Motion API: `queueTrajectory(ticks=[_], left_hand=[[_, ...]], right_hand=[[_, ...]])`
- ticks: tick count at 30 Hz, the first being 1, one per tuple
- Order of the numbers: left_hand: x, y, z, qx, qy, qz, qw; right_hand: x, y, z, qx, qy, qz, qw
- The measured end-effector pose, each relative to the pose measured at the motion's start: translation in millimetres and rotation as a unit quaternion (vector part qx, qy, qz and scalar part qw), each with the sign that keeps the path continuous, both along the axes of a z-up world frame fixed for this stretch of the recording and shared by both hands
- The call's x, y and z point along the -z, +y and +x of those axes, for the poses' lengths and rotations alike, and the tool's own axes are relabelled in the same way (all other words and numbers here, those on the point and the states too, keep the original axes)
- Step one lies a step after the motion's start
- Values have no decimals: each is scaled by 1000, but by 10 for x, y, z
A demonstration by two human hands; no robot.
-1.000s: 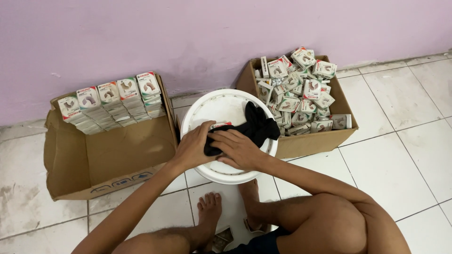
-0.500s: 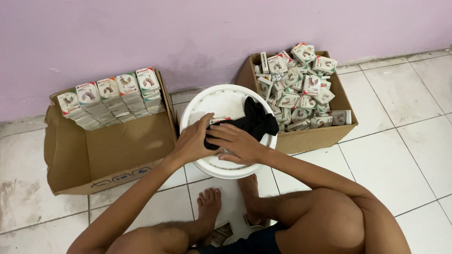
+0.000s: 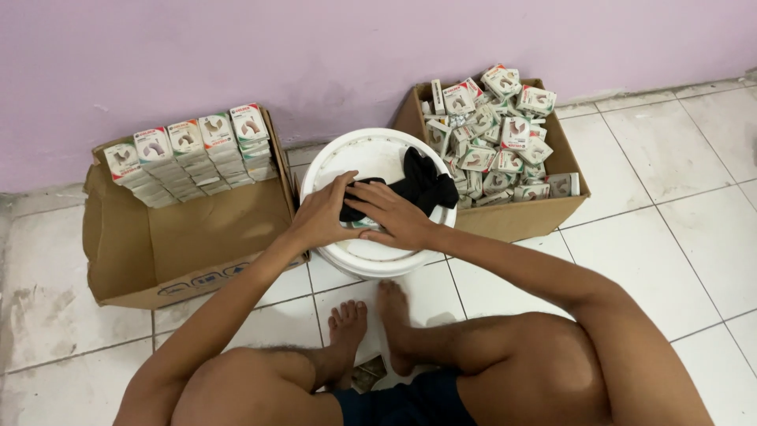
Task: A person sits on the floor and wipes small cardboard boxes one by one with a black cloth before organizing them.
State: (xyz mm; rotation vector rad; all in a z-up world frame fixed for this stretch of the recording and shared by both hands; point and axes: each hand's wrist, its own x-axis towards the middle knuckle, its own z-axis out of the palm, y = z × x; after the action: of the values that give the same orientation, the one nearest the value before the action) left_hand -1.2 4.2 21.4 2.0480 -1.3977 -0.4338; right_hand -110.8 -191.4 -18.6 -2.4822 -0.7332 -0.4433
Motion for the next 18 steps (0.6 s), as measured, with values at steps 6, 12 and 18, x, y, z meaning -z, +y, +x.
queueTrajectory(ticks=[6,12,18], left_hand=[[-2,-6,-23,-9,-19,-16,1000],[73,8,-69,-44,-6,-26,999],[-41,12,-215,-91,-5,-45,995]], right_hand=[[-28,9,-1,-14,-26,3,1000],[11,24,2,4,-27,9,1000],[6,60,-46,154,-22,-44,987]])
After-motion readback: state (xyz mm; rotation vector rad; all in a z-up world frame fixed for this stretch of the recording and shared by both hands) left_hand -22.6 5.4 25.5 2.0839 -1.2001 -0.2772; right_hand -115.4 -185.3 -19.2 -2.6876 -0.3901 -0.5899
